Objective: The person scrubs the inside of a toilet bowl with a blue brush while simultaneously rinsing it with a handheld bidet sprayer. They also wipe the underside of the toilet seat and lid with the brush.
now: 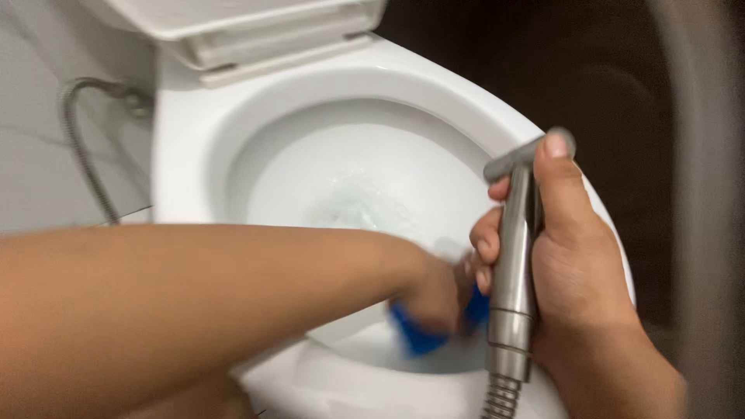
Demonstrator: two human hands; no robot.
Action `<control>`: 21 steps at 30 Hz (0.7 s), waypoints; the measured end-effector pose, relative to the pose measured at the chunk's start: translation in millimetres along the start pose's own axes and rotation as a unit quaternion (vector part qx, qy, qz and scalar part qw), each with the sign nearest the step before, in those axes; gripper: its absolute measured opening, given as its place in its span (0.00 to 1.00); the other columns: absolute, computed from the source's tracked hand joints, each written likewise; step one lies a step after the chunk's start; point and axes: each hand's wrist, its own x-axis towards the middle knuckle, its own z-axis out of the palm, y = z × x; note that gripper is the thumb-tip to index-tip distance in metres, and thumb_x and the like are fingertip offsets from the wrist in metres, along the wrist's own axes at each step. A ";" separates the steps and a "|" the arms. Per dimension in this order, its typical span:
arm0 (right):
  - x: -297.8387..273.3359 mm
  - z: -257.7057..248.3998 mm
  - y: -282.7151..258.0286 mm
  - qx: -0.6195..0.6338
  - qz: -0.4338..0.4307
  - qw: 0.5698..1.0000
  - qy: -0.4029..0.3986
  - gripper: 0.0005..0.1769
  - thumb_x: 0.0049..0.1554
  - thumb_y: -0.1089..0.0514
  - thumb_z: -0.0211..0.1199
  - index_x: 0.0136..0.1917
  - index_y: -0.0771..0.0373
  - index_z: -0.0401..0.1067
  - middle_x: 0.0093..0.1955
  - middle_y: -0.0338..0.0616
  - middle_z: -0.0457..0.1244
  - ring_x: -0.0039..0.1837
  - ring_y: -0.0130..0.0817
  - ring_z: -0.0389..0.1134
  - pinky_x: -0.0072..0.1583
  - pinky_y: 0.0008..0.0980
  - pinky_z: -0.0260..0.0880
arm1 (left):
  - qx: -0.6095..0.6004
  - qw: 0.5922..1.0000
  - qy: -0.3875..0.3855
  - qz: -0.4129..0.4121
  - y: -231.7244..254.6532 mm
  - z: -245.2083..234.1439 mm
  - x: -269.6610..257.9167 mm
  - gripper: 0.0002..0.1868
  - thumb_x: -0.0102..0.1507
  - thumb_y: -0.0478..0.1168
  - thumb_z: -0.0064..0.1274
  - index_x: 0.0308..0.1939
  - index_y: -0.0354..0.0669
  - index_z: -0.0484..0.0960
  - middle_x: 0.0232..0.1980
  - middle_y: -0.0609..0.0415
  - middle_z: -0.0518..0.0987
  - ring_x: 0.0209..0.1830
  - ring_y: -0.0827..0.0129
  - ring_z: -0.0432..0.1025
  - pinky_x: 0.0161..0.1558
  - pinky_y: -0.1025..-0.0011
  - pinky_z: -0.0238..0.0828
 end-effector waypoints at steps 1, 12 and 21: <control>1.5 4.0 -2.2 0.002 0.010 1.000 -0.025 0.33 0.67 0.27 0.37 0.50 0.58 0.63 0.23 0.43 0.55 0.23 0.36 0.57 0.31 0.37 0.67 | 0.018 1.000 -0.010 -0.015 -4.0 3.8 -18.6 0.40 0.63 0.55 0.52 0.68 0.28 0.63 0.58 0.33 0.79 0.51 0.51 0.78 0.48 0.55 0.78; -6.4 -4.3 -4.8 0.052 -0.006 0.964 -0.261 0.40 0.69 0.30 0.30 0.44 0.62 0.71 0.17 0.38 0.55 0.18 0.30 0.54 0.28 0.33 0.67 | 0.336 0.831 0.089 -0.434 -137.3 -12.0 -101.1 0.39 0.51 0.48 0.71 0.65 0.56 0.73 0.58 0.49 0.77 0.53 0.57 0.77 0.43 0.60 0.78; -10.9 5.9 -23.5 -0.067 0.122 0.978 -0.155 0.43 0.63 0.24 0.30 0.40 0.61 0.70 0.15 0.42 0.51 0.18 0.34 0.52 0.24 0.33 0.56 | 0.257 0.857 0.016 -0.447 -96.5 -22.0 -95.6 0.24 0.54 0.48 0.65 0.54 0.51 0.84 0.51 0.49 0.83 0.49 0.56 0.78 0.46 0.60 0.77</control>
